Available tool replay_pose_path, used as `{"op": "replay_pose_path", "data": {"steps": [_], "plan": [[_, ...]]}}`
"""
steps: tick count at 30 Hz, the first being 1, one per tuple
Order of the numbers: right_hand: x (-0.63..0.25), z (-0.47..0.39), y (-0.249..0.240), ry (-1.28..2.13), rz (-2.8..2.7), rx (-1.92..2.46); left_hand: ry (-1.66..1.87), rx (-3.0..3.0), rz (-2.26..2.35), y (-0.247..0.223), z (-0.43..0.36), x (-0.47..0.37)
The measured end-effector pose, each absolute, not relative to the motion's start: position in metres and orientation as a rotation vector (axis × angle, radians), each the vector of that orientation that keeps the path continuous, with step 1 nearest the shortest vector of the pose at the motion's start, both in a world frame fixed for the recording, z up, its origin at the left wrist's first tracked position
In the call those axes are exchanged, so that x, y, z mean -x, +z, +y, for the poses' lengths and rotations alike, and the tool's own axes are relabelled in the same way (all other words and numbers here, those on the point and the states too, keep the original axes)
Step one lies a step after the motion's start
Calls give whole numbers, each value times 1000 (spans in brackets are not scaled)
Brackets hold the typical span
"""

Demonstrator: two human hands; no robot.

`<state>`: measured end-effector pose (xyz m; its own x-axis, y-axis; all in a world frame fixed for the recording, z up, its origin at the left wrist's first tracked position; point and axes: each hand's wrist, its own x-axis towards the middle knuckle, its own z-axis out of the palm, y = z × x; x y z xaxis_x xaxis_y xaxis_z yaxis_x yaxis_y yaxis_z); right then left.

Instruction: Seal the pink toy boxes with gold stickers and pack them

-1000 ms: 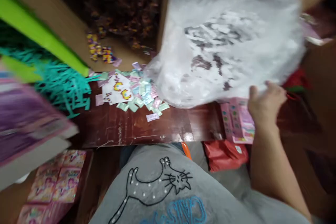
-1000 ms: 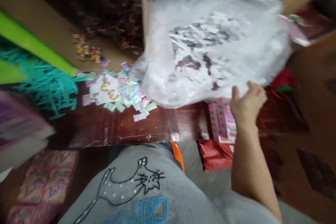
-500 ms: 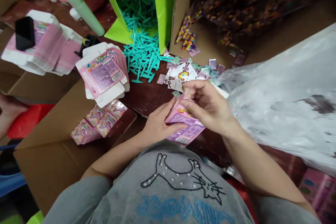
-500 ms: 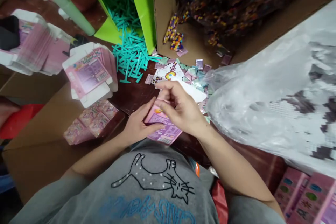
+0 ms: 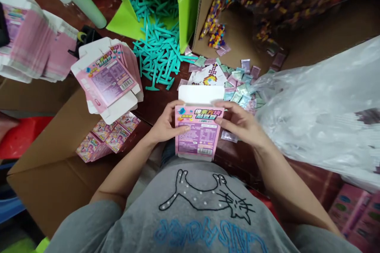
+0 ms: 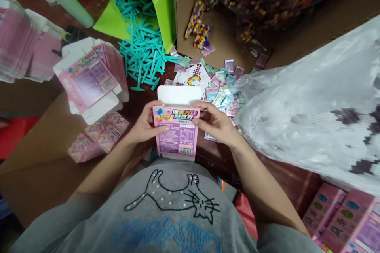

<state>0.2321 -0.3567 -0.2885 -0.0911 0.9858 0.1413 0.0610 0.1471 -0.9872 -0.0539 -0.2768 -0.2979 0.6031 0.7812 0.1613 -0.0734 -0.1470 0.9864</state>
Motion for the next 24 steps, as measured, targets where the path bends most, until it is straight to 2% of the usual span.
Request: {"op": "replay_pose_path", "data": {"steps": [5, 7, 13, 18, 24], "plan": [[-231, -359, -283, 727, -1499, 1222, 1050, -1652, 817, -280, -270, 42], [-230, -356, -282, 674, -1417, 1192, 1120, -1606, 809, -273, -266, 35], [-233, -350, -261, 925, -1529, 1108, 852, -1603, 783, -254, -262, 25], [-225, -346, -247, 1098, -1168, 1262, 817, -1521, 865, -245, -259, 17], [-228, -341, -244, 1241, -1059, 1242, 753, -1492, 841, -236, -255, 17]]}}
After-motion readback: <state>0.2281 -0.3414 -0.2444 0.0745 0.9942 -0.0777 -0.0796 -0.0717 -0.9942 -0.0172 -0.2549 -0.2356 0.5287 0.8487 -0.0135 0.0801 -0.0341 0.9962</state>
